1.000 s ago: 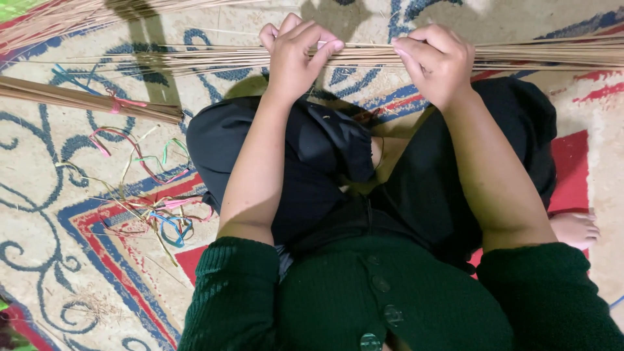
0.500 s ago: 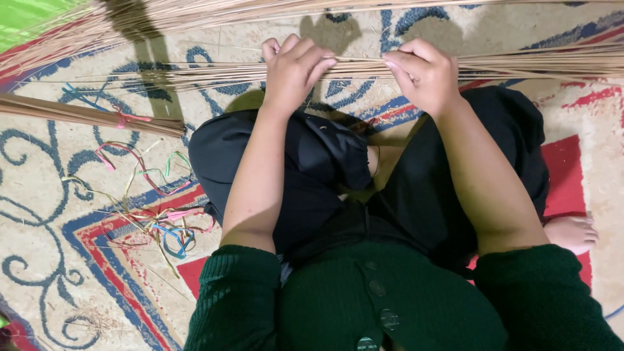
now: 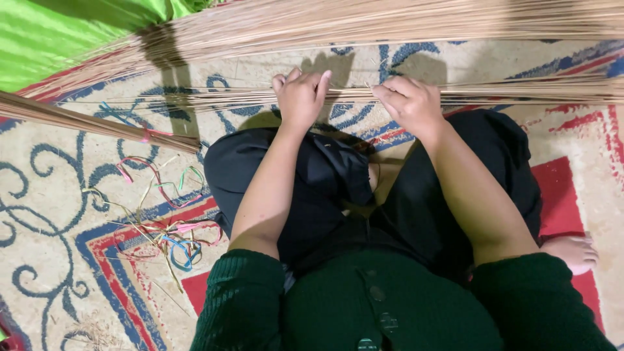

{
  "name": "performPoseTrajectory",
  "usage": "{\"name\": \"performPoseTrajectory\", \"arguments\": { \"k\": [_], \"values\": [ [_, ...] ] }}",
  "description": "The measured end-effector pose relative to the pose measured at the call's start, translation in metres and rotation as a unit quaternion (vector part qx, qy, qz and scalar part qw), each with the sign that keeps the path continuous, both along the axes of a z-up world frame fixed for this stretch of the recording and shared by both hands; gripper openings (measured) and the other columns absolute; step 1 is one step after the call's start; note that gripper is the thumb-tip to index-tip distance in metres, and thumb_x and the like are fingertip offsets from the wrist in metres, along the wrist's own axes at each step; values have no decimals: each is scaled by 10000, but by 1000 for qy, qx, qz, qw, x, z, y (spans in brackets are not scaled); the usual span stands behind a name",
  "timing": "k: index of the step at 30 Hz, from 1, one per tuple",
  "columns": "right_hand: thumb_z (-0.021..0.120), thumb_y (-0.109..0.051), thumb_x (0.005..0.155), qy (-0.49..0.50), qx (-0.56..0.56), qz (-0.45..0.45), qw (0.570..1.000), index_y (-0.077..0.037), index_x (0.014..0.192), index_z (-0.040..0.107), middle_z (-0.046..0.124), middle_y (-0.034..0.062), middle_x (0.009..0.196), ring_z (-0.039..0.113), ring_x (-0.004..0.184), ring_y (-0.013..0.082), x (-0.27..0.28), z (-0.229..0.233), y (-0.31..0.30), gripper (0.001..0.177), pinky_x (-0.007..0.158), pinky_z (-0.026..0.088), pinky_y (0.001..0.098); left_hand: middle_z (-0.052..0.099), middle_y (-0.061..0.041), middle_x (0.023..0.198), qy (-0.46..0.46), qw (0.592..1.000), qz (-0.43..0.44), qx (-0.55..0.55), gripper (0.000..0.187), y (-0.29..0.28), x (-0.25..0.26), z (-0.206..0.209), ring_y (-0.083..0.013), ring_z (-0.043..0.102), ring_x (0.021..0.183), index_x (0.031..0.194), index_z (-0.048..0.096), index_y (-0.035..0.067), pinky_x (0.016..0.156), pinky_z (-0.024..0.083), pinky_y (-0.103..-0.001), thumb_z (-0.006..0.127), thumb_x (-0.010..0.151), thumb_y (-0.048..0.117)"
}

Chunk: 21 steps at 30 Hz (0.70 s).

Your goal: The person is weaving individual thin sticks into a larger bundle to create a broom head.

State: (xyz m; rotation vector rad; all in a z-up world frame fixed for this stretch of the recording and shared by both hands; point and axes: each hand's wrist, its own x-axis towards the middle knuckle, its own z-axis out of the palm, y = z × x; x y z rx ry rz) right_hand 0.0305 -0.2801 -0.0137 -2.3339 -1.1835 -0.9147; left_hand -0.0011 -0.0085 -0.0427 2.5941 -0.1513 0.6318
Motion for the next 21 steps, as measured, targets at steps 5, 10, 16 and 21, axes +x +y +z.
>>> {"name": "performPoseTrajectory", "arguments": {
  "k": [5,10,16,21],
  "values": [
    [742,-227,1014,15,17,-21,1000,-252,969,805,691,-73,926,693,781,171,8,-12,-15,81,605,546,302,668,7,752,8,994,-109,-4,184,6,-6,27,-219,652,798,911,700,241,832,403,-384,638,1022,374],
    [733,-244,1002,11,2,-54,998,-306,990,803,675,-99,915,689,768,151,6,-8,-17,95,608,541,294,605,27,726,-5,992,-112,51,187,12,-7,24,-191,615,793,907,658,258,824,414,-355,596,1042,372],
    [736,-257,1008,29,-5,-61,998,-306,1028,796,680,-96,967,694,821,153,14,-8,-40,80,658,550,292,612,39,786,51,993,-89,56,170,34,-12,28,-192,611,869,960,648,247,854,404,-354,554,1059,348],
    [745,-257,999,53,29,-44,997,-295,1002,804,677,-77,924,703,787,199,4,-6,-25,71,634,567,337,622,17,816,5,993,-98,62,278,25,-17,38,-207,615,859,991,668,221,855,421,-366,610,1018,491]
  ]
}}
